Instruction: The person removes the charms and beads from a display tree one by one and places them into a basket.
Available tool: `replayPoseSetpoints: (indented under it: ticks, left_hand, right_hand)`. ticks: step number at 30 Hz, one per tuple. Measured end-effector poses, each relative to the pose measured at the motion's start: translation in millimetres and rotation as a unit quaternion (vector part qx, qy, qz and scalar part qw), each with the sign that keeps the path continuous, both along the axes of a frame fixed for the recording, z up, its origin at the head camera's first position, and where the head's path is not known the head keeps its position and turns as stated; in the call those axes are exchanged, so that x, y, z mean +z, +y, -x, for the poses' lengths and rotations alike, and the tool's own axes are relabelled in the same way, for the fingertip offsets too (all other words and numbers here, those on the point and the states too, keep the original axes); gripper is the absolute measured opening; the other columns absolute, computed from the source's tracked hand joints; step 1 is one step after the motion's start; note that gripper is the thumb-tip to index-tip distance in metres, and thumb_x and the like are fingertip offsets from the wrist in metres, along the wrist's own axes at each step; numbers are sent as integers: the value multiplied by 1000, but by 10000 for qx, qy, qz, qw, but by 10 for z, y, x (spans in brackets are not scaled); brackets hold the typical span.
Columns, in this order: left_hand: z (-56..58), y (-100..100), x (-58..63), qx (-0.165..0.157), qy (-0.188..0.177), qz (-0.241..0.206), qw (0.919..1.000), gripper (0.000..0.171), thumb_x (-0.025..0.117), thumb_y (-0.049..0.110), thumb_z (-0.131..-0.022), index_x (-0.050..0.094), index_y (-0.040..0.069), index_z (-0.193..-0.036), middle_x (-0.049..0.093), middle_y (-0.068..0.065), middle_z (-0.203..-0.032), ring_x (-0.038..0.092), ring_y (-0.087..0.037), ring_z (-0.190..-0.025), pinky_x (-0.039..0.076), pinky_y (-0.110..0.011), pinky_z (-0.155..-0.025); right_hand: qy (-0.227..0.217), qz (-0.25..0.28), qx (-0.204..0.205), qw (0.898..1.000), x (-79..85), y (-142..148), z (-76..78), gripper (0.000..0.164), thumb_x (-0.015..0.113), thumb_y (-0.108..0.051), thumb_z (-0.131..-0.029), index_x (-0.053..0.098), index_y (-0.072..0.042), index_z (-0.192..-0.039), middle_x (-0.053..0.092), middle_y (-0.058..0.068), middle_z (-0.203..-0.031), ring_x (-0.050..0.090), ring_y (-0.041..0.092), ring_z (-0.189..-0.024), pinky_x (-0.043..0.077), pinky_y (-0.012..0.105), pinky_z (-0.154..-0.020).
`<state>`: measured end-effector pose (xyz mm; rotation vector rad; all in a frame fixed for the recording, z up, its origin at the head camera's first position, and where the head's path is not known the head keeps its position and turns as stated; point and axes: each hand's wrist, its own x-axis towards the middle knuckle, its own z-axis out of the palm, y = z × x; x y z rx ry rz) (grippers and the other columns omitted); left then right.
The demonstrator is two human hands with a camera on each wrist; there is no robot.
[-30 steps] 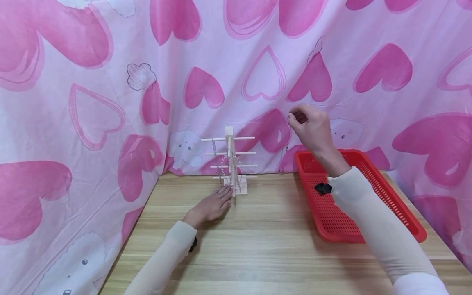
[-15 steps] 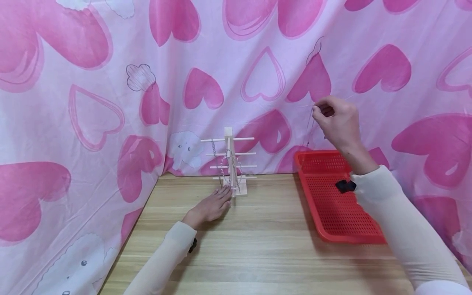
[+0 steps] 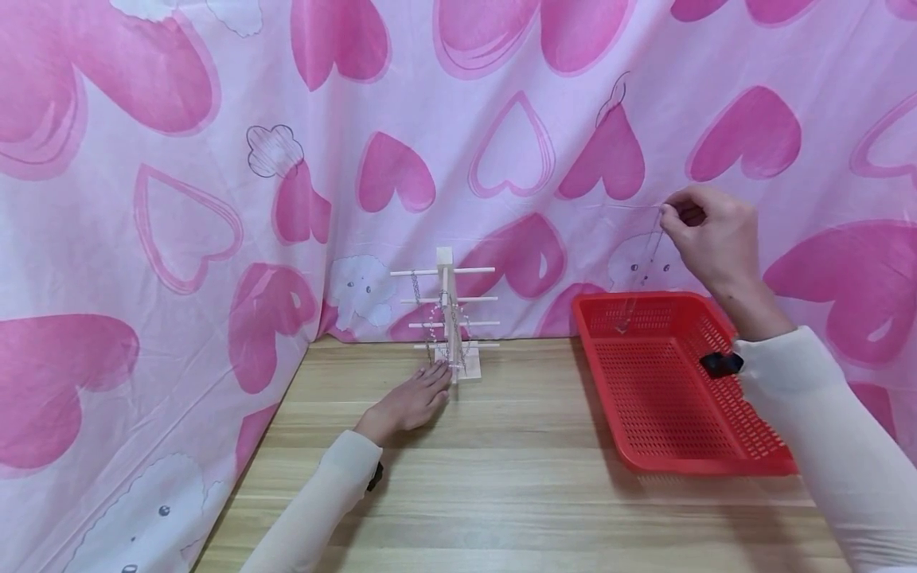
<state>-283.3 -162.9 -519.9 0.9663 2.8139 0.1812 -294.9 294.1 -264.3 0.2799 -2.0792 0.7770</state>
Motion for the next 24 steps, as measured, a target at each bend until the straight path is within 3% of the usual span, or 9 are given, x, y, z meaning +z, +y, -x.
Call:
replayPoseSetpoints:
  ticks: [3, 5, 7, 9, 12, 14, 22, 24]
  left_hand:
    - [-4, -1, 8, -7, -26, -2, 10000, 59, 28, 31, -117, 26, 1, -168, 20, -17, -177, 18, -36, -166, 18, -52, -137]
    - [-6, -1, 12, 0, -30, 17, 10000, 59, 28, 32, -117, 26, 1, -168, 20, -17, -177, 18, -36, -166, 18, -52, -137]
    - [3, -1, 4, -3, -25, 41, 10000, 60, 27, 32, -117, 26, 1, -168, 21, -17, -177, 18, -36, -166, 18, -52, -137]
    - [11, -2, -3, -3, -14, 69, 10000, 60, 27, 32, -117, 25, 1, -168, 21, -17, -177, 17, -35, -166, 18, -51, -137]
    - [19, -2, -5, 16, -17, 63, 10000, 60, 27, 33, -117, 25, 2, -168, 20, -16, -178, 17, -35, -167, 18, -52, -137]
    - [20, -2, -6, 26, -24, 54, 10000, 60, 27, 33, -117, 25, 3, -168, 19, -16, -178, 17, -34, -167, 17, -52, -137]
    - [19, -10, -19, 42, -10, 107, 9999, 60, 26, 34, -117, 24, 3, -169, 18, -15, -178, 17, -33, -167, 17, -51, -137]
    - [18, -11, -19, 48, -28, 72, 10000, 60, 27, 33, -117, 25, 3, -168, 20, -16, -178, 17, -34, -167, 17, -51, -138]
  right_hand:
    - [-26, -69, -84, 9999, -18, 93, 2, 19, 67, -12, -98, 80, 2, -101, 74, 12, -87, 46, -24, -74, 38, 1, -73]
    - [-100, -82, -162, 9998, -30, 156, 0, 21, 67, -14, -98, 80, 1, -101, 69, -8, -83, 45, -24, -74, 37, 0, -73]
    - [-241, -92, -253, 9993, -30, 216, -13, 23, 66, -17, -99, 80, 1, -104, 70, -7, -85, 45, -25, -74, 37, -1, -74]
    - [-365, -27, -306, 9989, -30, 289, -18, 25, 66, -20, -100, 80, 1, -106, 65, -23, -82, 45, -25, -74, 37, -2, -73]
    - [-513, 13, -406, 9979, -38, 391, -23, 27, 65, -21, -101, 79, 1, -108, 63, -30, -82, 45, -25, -74, 36, -3, -74]
    - [-588, 56, -472, 9971, -57, 461, -17, 27, 64, -22, -100, 79, 0, -108, 45, -44, -80, 45, -24, -74, 35, -2, -73]
    - [-756, 58, -781, 9941, -176, 680, 47, 27, 64, -20, -100, 79, 2, -107, 50, -34, -74, 41, -24, -71, 31, 2, -71]
    - [-832, 34, -840, 9930, -214, 725, 65, 27, 64, -19, -100, 79, 2, -107, 60, -21, -76, 40, -23, -70, 31, 3, -70]
